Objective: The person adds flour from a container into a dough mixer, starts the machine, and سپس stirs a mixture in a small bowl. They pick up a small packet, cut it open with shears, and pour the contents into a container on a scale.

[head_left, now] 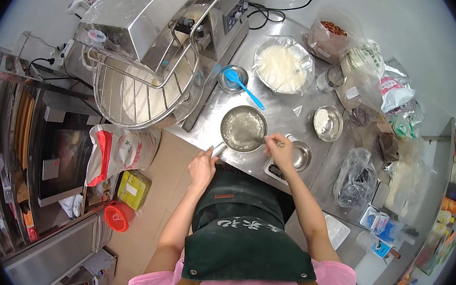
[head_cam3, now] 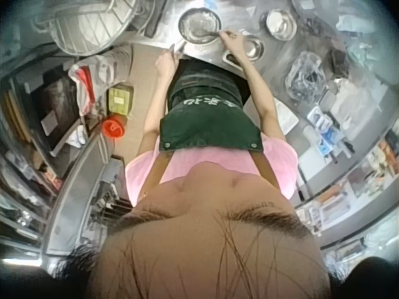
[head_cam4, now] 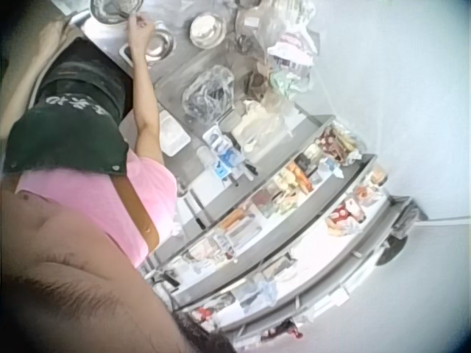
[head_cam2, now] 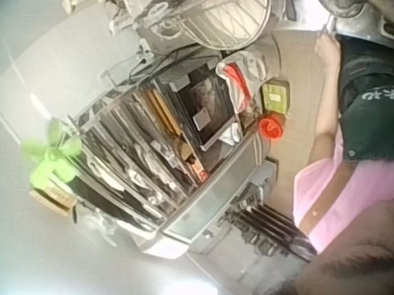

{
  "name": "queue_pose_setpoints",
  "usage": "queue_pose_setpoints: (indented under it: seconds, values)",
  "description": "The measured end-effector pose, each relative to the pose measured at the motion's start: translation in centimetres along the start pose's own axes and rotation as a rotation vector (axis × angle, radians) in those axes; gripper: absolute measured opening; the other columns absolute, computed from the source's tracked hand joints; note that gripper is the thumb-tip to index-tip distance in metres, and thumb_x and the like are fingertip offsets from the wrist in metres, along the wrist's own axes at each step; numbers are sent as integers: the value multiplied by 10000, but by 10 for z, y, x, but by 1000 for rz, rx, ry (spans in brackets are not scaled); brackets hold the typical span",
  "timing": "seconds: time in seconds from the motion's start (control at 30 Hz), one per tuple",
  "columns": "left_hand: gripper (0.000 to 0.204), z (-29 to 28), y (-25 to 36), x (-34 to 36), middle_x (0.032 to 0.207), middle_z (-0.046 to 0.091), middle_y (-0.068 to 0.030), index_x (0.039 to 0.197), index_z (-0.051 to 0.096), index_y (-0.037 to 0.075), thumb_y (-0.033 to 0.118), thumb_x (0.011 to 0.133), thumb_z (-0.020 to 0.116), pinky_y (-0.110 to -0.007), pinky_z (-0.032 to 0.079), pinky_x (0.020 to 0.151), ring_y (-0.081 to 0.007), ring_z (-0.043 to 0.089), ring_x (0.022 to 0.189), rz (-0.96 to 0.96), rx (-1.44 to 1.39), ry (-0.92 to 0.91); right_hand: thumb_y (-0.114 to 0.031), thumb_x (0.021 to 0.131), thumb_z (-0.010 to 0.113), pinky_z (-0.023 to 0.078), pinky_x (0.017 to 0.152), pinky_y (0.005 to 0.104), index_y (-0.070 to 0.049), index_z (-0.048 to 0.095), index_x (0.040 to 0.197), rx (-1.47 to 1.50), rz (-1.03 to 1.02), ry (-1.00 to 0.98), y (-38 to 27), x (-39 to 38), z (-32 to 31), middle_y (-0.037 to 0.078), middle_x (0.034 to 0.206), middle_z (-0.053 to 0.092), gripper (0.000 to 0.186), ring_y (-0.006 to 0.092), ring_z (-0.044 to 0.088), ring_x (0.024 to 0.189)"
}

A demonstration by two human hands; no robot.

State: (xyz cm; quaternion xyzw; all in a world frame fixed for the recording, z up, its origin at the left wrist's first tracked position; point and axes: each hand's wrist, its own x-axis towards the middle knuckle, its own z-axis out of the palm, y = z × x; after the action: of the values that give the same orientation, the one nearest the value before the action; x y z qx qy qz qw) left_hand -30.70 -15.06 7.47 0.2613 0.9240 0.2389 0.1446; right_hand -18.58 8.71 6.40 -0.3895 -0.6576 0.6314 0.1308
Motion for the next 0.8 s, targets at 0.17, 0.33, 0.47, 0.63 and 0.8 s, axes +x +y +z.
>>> queue_pose_setpoints:
  seconds: [0.17, 0.33, 0.47, 0.63, 0.8]
  values:
    - [337, 3, -3, 1, 945, 673, -157, 1186, 678, 97, 162, 856, 669, -474, 522, 721, -380, 663, 822, 7, 10, 11, -213, 885, 692, 424, 435, 228, -12, 678, 861, 133, 158, -38, -14, 26, -3, 61, 650, 653, 203, 99, 594, 515]
    - [350, -2, -2, 4, 948, 670, -151, 1190, 677, 99, 177, 849, 681, -465, 523, 726, -373, 662, 819, -12, 3, -6, -267, 890, 714, 416, 431, 236, 75, 557, 1124, 237, 228, -33, -8, 48, -12, 66, 704, 646, 444, 112, 580, 512]
    - [382, -7, -7, -4, 1002, 646, -140, 1184, 674, 66, 193, 826, 708, -449, 519, 750, -344, 643, 918, -10, 6, 48, -222, 915, 682, 429, 448, 242, 52, 459, 1279, 264, 163, 16, 8, 23, -3, 88, 779, 651, 507, 121, 590, 543]
    - [196, -5, 18, -21, 1057, 608, -105, 902, 692, 47, 106, 726, 751, -417, 424, 886, -314, 530, 1047, 121, 2, 327, -136, 918, 674, 424, 493, 204, -8, 563, 1139, 131, 6, 95, -13, -11, -9, 51, 792, 631, 278, 90, 573, 583]
    - [150, -15, 22, -65, 1064, 570, -124, 839, 650, 20, 73, 732, 741, -437, 411, 915, -334, 505, 1070, 66, -182, 489, 4, 908, 628, 427, 534, 200, 11, 623, 1001, 35, -185, -65, -1, -20, -16, 79, 1027, 623, 93, 72, 542, 654]
